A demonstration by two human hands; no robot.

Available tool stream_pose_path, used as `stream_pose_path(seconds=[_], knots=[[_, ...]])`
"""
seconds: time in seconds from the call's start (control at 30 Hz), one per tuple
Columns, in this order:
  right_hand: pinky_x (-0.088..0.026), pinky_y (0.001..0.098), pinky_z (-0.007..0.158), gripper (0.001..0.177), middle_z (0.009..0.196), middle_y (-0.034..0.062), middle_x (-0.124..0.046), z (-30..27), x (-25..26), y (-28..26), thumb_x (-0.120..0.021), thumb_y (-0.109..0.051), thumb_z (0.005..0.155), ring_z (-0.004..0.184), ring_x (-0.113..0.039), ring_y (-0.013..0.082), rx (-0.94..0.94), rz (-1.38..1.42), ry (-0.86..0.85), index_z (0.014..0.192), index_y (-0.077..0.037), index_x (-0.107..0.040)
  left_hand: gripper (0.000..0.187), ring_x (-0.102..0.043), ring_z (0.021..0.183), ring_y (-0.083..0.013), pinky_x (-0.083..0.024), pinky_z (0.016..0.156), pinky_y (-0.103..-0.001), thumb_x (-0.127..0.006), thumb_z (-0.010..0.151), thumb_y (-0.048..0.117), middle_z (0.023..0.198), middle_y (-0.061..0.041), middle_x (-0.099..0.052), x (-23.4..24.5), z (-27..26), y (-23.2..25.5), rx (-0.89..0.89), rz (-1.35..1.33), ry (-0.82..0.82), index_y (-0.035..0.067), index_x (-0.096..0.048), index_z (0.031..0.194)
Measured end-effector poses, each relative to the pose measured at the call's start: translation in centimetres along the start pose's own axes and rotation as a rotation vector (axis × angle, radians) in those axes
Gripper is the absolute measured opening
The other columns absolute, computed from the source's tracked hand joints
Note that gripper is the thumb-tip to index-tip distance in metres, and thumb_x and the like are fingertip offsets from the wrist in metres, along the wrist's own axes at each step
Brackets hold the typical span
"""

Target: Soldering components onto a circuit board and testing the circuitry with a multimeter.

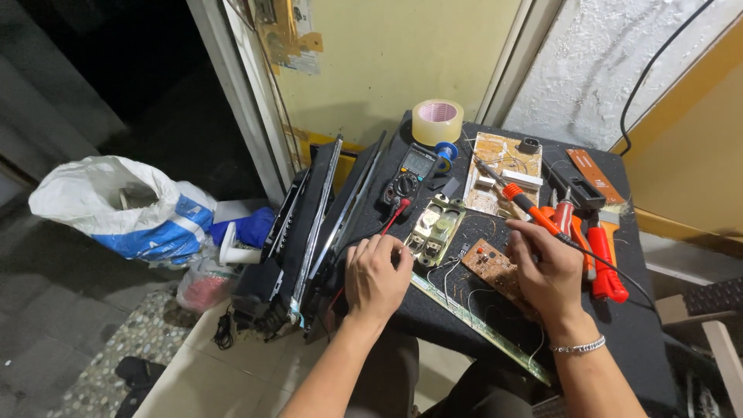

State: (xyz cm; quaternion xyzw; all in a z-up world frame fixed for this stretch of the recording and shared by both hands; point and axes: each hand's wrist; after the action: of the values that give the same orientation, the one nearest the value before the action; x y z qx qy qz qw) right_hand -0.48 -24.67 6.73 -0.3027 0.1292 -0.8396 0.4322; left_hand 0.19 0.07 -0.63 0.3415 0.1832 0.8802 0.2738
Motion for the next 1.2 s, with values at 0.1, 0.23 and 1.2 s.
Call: stream_pose_path(seconds=[0.1,0.23,1.2], knots=[[-0.049,0.0311,0.053,0.018,0.058,0.0074,-0.068,-0.3,0.1,0.8,-0.068,0.002,0.097,0.051,-0.063,0.0181,0.005,-0.003,-0.005,0.109,-0.005,-0.079,0.016,-0.066,0.07,-0.026,-0.05,0.068,-0.038,-0.07,0.085,0.031,0.072,-0.001,-0.063,1.6,0.6,1.1,-0.035,-0.111,-0.008,0.017,-0.065,0.088],[-0.05,0.032,0.054,0.018,0.061,0.0084,-0.069,-0.4,0.2,1.1,-0.067,0.003,0.097,0.054,-0.066,0.0197,-0.002,-0.005,-0.006,0.108,-0.004,-0.079,0.02,-0.067,0.069,-0.0237,-0.051,0.067,-0.038,-0.069,0.085,0.034,0.075,0.001,-0.065,1.5,0.2,0.3,-0.046,-0.251,-0.019,0.018,-0.065,0.095],[-0.046,0.0318,0.054,0.021,0.055,0.0083,-0.062,-0.9,0.3,2.9,-0.067,-0.004,0.098,0.051,-0.06,0.0186,-0.081,0.0,0.027,0.111,-0.013,-0.08,0.017,-0.079,0.078,-0.0219,-0.063,0.069,-0.033,-0.08,0.085,0.006,0.089,-0.003,-0.081,4.4,0.4,2.3,-0.111,-0.541,-0.049,0.013,-0.078,0.101]])
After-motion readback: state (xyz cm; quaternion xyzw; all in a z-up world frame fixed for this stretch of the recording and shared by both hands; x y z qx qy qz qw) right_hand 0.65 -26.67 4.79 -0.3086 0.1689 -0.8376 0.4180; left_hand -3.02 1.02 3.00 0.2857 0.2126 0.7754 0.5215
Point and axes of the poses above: each hand's wrist, its own z-axis towards the middle knuckle, its own x-axis out of the back of the hand, y = z × x
